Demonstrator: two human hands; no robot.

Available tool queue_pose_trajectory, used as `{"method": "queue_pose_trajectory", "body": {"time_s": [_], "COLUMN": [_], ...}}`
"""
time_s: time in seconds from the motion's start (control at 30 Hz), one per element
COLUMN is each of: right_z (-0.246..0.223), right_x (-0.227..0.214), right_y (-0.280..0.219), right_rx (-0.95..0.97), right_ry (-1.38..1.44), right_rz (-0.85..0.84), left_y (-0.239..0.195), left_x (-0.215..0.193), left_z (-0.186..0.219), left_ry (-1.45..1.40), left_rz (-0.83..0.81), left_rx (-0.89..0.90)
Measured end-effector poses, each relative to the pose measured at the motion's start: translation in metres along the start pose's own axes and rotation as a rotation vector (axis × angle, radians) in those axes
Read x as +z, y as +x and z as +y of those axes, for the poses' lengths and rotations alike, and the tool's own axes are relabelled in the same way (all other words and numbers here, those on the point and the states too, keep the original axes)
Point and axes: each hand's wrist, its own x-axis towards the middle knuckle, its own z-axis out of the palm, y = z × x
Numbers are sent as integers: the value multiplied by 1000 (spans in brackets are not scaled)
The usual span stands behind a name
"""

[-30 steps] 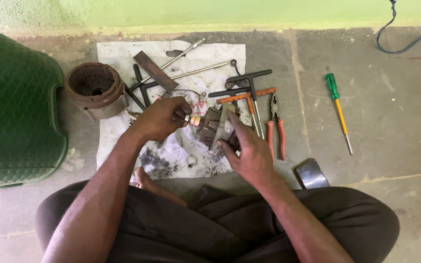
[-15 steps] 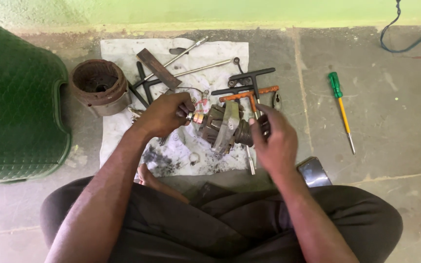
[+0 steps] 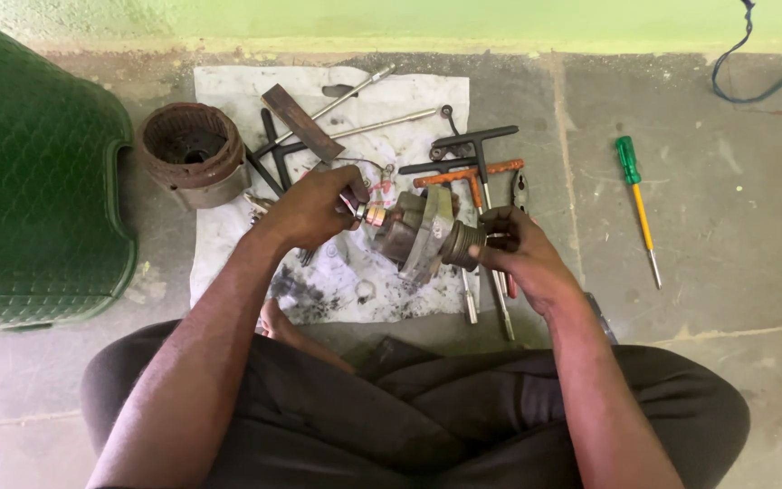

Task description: Disassemble and inspect a motor armature and housing using manual tools.

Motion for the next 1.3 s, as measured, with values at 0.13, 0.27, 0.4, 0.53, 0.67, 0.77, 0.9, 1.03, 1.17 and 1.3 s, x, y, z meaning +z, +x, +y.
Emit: {"method": "queue_pose_trajectory", "body": {"time_s": [0.13,0.27,0.4,0.53,0.67,0.77,0.9,1.03,1.17,1.3], "right_z": [-28,-15,-7,-10,-21,-16,-10,-12,-22,-28], "right_x": [8,13,16,12,13,13,18,16,14,21], "right_y": [-4,2,6,-2,-4,2,3,-3,-6,-2], "right_rx": [66,366,382,187,79,300,453,230,5,258], "right_ry": [34,23,110,9,29,123,213,55,-79,-163], "right_rz": [63,125,-9,-65,-35,64,46,-35,-42,112], "left_y": [-2,0,0,-1,-1,-1,-1,-2,-1,-3], "left_x": [0,1,1,1,-1,-1,0,-2,-2,-1], "left_z": [0,1,1,-1,0,-1,1,1,2,3], "left_ry": [7,37,29,13,21,24,44,33,29,8], "left_rz": [9,-7,6,10,4,0,-7,-5,-16,-33], "left_rx": [36,-6,-1,8,4,3,7,20,11,-29]}}
